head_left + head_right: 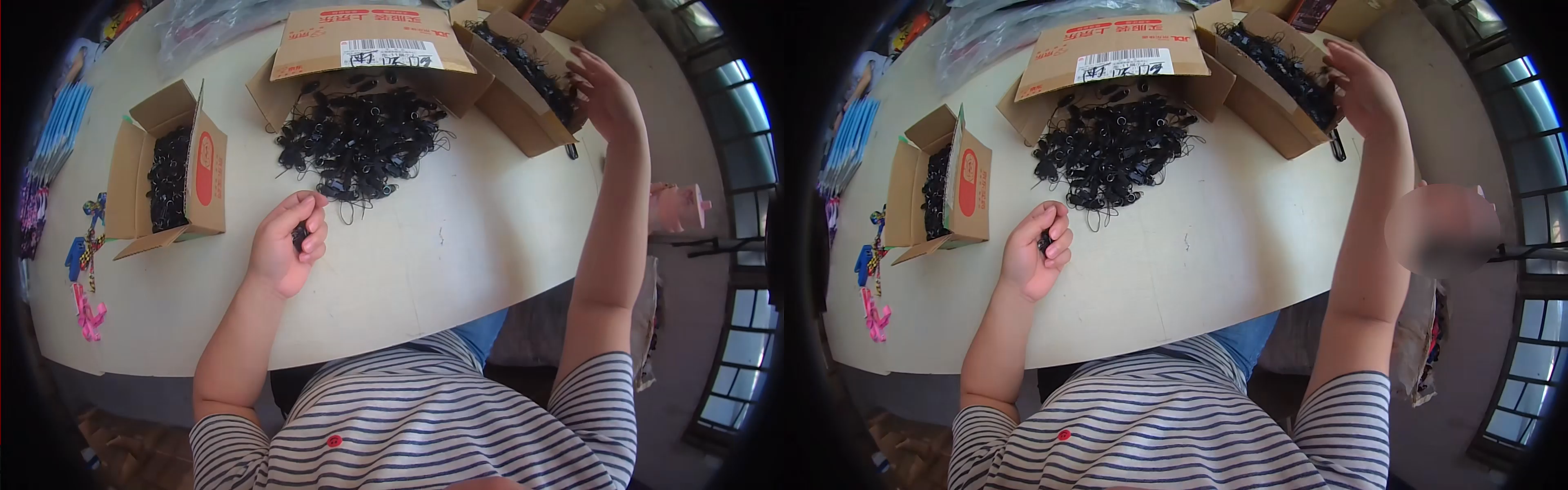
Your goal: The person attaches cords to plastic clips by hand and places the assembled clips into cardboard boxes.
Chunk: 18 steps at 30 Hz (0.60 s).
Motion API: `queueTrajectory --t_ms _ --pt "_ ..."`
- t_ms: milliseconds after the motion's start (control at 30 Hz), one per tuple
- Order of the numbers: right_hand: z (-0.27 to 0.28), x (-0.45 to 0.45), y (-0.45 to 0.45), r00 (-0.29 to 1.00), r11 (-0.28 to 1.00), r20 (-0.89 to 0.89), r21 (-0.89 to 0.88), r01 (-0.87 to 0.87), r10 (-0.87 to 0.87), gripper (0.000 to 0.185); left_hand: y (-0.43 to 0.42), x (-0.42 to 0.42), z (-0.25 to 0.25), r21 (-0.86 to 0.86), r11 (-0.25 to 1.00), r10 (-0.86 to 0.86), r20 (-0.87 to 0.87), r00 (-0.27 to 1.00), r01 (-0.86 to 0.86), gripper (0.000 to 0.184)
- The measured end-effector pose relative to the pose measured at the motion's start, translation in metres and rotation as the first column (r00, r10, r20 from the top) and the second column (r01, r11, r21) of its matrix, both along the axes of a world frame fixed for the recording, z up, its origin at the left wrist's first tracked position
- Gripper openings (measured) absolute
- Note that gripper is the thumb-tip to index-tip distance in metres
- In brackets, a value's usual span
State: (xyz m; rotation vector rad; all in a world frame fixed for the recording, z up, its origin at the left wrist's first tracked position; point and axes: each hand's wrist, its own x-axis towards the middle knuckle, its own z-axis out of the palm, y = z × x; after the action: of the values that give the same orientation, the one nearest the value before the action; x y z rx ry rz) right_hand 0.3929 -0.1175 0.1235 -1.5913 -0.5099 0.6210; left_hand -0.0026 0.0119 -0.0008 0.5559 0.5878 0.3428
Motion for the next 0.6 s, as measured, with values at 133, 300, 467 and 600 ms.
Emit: queueTrajectory --t_ms 133,300,467,600 --pt "0.012 -0.011 -0.006 0.949 0.962 0.315 -0.266 0.063 0.024 0.037 0.000 0.000 0.000 0.008 1.000 0.007 -0.004 1.000 -0.007 0.011" --pt "0.000 -0.013 -0.002 0.700 0.824 0.676 -0.518 0.229 0.230 0.033 -0.001 0.001 -0.001 0.019 1.000 0.004 -0.012 1.000 -0.004 0.012" --pt "-0.003 -0.077 0.007 0.519 0.989 0.854 -0.093 0.111 0.022 0.019 -0.001 0.001 0.001 0.032 0.999 -0.001 -0.005 1.000 0.001 0.012" --pt "-0.039 -0.145 0.015 0.403 0.857 0.758 -0.479 -0.190 0.513 0.015 0.000 0.000 -0.001 0.034 0.999 -0.005 -0.009 1.000 0.006 0.012"
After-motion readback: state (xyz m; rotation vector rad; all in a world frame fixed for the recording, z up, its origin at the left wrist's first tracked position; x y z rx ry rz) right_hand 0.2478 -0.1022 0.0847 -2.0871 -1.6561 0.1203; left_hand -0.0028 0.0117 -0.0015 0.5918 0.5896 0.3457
